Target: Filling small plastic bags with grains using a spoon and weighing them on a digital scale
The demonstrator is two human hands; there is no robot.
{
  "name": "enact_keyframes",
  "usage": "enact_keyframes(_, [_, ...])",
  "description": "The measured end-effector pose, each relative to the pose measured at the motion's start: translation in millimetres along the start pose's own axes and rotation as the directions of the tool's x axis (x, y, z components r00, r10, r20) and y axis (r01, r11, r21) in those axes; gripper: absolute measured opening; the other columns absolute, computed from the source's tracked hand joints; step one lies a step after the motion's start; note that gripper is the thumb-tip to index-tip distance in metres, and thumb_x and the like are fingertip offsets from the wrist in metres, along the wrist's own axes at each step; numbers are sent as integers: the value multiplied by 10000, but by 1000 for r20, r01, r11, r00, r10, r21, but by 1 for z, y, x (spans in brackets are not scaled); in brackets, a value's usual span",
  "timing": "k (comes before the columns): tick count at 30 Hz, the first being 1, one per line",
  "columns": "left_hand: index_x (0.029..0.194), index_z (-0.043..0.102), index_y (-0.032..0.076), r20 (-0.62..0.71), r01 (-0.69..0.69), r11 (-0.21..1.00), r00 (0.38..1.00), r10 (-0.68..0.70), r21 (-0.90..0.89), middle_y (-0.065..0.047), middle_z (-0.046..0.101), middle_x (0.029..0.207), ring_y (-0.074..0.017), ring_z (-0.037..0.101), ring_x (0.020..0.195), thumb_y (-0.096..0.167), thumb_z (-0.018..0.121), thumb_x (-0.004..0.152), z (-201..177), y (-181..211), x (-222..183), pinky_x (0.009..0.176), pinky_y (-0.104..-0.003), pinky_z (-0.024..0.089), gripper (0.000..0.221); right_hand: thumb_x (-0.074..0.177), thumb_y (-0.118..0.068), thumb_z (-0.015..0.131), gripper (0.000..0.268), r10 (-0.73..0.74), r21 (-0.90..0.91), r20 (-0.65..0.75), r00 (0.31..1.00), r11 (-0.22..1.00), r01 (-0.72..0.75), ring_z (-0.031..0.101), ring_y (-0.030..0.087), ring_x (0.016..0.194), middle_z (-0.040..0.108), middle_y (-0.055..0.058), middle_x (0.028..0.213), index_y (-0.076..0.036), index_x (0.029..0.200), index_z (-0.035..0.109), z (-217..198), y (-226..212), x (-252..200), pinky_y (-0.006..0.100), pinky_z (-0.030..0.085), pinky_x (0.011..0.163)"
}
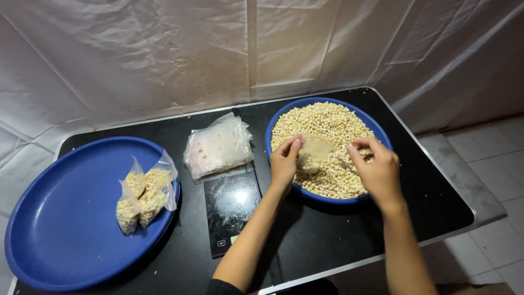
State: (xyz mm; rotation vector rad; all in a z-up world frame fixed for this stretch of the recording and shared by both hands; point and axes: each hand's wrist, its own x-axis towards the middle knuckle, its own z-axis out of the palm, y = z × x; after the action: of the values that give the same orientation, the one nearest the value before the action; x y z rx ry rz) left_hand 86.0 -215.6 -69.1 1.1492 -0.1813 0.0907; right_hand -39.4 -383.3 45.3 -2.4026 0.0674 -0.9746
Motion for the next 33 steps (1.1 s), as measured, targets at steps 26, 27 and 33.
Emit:
enact_keyframes(26, [1178, 770, 112, 12, -55, 995, 998, 54, 77, -82, 775, 992, -123, 690, 906, 182, 731, 966, -14, 17, 0, 718, -244, 604, 227, 1012, -374, 530, 294, 353, -702, 426, 833, 710, 58, 592, 336, 1211, 701, 47, 1182, -282, 1214, 722, 43, 166, -9, 581, 357, 1051])
enact_keyframes(27, [1182, 768, 115, 13, -50, 995, 999, 50, 82, -78, 774, 995, -118, 687, 905, 186, 731, 965, -14, 16, 0, 722, -243, 603, 231, 1022, -380, 519, 290, 363, -670, 469, 805, 740, 57, 633, 313, 1173, 728, 26, 1144, -301, 1206, 730, 42, 163, -6, 566, 360, 1059])
enact_keyframes(33, [1183, 770, 114, 5, -46, 996, 999, 45, 81, -82, 777, 1001, -130, 696, 907, 187, 725, 970, -12, 24, -4, 729, -252, 610, 230, 978, -334, 598, 224, 357, -636, 542, 761, 766, 94, 655, 317, 1172, 753, 34, 1095, -281, 1141, 743, 30, 129, -8, 580, 408, 1018])
